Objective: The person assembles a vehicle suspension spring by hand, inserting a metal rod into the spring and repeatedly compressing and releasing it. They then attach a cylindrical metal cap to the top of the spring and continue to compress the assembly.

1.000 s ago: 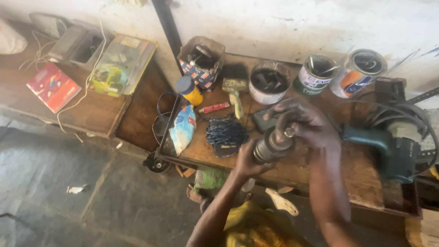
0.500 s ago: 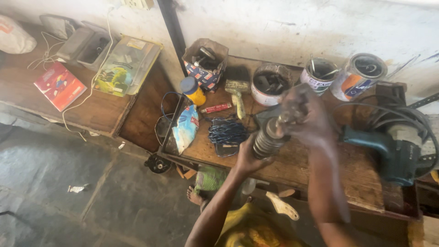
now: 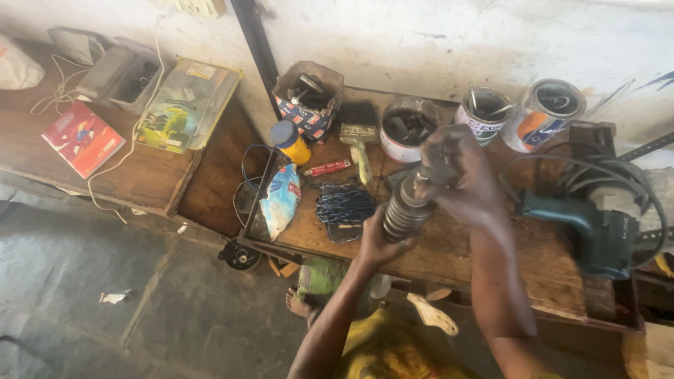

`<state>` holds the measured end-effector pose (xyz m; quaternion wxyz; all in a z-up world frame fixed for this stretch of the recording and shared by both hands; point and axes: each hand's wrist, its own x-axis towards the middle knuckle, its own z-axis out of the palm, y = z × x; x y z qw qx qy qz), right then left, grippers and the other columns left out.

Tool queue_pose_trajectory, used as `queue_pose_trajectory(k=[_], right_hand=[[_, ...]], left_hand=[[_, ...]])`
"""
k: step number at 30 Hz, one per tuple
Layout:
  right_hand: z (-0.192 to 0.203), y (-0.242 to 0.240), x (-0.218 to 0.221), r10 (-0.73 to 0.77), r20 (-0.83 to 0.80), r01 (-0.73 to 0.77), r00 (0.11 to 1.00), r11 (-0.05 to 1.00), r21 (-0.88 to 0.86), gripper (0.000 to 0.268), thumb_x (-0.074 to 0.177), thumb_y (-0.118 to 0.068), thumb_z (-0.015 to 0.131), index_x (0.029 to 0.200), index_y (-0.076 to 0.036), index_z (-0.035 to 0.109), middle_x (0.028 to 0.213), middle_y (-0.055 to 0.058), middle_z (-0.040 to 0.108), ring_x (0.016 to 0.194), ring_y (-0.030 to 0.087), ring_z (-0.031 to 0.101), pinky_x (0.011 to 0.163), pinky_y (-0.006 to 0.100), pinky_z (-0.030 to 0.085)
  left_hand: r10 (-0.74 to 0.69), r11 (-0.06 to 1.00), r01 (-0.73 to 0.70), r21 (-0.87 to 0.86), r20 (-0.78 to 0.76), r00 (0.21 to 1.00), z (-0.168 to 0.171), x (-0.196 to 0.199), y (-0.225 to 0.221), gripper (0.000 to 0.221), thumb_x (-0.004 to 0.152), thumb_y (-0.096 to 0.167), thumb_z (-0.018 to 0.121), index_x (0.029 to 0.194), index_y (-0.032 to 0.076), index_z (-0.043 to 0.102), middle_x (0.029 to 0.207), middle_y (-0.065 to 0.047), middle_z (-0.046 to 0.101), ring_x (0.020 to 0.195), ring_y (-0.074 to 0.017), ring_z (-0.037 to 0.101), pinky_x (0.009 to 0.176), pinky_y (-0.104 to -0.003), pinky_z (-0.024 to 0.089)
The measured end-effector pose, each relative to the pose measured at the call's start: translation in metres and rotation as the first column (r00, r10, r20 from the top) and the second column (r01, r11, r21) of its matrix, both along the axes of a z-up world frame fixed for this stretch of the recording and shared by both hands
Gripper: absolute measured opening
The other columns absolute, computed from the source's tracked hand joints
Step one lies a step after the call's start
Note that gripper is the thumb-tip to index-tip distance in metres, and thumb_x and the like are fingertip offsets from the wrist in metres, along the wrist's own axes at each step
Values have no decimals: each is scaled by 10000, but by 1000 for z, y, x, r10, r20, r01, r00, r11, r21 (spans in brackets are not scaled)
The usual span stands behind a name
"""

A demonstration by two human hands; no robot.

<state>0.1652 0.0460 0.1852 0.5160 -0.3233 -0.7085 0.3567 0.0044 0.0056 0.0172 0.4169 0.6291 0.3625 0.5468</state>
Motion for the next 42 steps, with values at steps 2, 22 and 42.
queue_pose_trajectory(k=[2,22,42], right_hand=[[8,1,9,171,32,-170,985,985,-10,459,870,7,672,1311,-67,571,1285,126,624,1263,269,613,1075,367,579],[0,-9,-9,-101,-26,91,995,962,-258,402,847,14,923,1024,-66,571,1093,166,589,1054,316,708,922,480,707],[11,16,29,450,51,-438,892,886,-152,267,940,-223,687,1180,-114,648,1166,26,703,1247,185,624,1127,361,519]], left_hand=[[19,1000,-18,21,-26,999,-3,1,-1,748,768,290,853,1347,-63,538,1164,-200,747,1046,-265,778,969,-380,647],[0,1000,-2,-29,-54,999,-4,1,-1,795,757,334,848,1359,-70,523,1153,-203,744,1040,-262,775,962,-374,644],[70,997,-68,24,-87,994,10,-3,-5,755,721,285,891,1319,-46,570,1157,-190,756,1065,-258,772,960,-370,628]])
